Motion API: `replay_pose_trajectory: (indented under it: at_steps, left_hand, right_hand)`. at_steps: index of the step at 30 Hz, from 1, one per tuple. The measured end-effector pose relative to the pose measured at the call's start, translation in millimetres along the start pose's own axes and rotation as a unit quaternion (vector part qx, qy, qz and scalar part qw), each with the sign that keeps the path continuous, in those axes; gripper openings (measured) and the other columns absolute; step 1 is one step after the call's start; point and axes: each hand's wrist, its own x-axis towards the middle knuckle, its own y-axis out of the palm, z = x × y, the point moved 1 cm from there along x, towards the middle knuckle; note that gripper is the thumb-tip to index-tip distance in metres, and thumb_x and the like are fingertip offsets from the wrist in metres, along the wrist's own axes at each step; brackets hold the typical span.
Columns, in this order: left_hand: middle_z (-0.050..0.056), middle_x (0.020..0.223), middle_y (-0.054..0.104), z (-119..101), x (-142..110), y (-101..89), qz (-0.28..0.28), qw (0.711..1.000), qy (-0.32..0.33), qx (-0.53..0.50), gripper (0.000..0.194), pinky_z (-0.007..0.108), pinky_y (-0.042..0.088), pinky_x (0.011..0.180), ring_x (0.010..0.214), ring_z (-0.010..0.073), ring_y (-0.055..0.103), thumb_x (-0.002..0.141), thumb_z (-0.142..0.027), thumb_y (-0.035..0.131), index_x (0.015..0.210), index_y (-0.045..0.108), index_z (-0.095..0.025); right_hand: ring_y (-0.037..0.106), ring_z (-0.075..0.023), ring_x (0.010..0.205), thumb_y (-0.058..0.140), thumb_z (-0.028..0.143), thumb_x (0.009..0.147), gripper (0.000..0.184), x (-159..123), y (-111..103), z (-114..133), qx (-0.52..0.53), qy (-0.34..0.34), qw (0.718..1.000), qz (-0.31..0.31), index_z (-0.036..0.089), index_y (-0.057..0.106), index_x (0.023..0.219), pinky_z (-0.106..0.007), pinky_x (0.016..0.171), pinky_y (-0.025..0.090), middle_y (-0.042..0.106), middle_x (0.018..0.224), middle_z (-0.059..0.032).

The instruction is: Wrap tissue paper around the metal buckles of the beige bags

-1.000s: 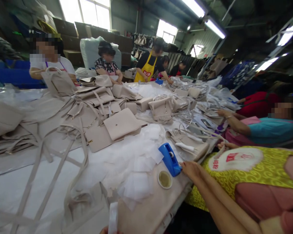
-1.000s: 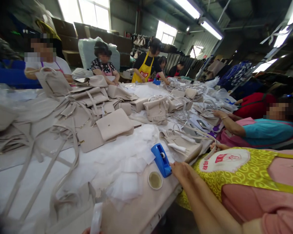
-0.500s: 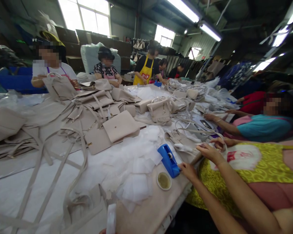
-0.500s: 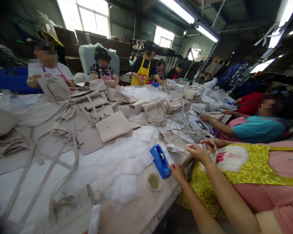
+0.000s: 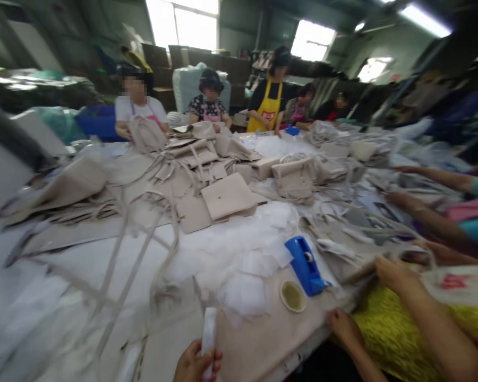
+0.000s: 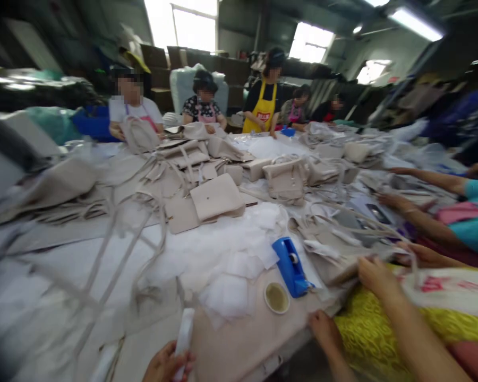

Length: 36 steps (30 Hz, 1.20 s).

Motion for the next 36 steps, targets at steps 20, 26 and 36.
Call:
replay_pose_trajectory:
  at_steps: [20, 26, 36]
  left_hand:
    - [0.005, 0.064, 0.066, -8.3, -8.9, 2.9, 0.042, 0.999, 0.030, 0.011, 0.023, 0.021, 0.034, 0.042, 0.045, 0.0109, 0.053, 0.068, -0.022, 0.061, 0.084, 0.045, -0.015]
    - [0.003, 0.063, 0.064, -8.4, -9.0, 1.1, 0.059, 0.998, 0.027, 0.014, 0.018, 0.019, 0.031, 0.040, 0.043, 0.0086, 0.050, 0.072, -0.019, 0.057, 0.084, 0.043, -0.016]
    - [0.004, 0.068, 0.057, -28.7, -8.8, -8.5, 0.174, 0.975, -0.030, -0.138, 0.027, 0.017, 0.030, 0.041, 0.046, 0.0044, 0.042, 0.078, -0.020, 0.062, 0.100, 0.056, -0.007]
  right_hand:
    - [0.057, -0.0179, 0.073, 0.041, 0.027, 0.089, 0.020, -167.7, 103.0, 218.0, 0.144, -0.431, 0.847, 0.275, 0.022, 0.059, 0.082, -0.029, 0.068, 0.039, 0.063, 0.076, -0.0023]
    - [0.057, -0.0162, 0.064, 0.045, 0.020, 0.083, 0.031, -156.8, 109.1, 219.9, 0.193, -0.343, 0.852, 0.345, 0.022, 0.042, 0.114, -0.028, 0.064, 0.040, 0.059, 0.067, 0.0032]
    - [0.057, -0.0170, 0.062, 0.046, 0.049, 0.086, 0.045, -168.0, 160.9, 201.8, 0.414, -0.167, 0.802, 0.398, 0.020, 0.034, 0.119, -0.028, 0.056, 0.040, 0.060, 0.069, 0.0003]
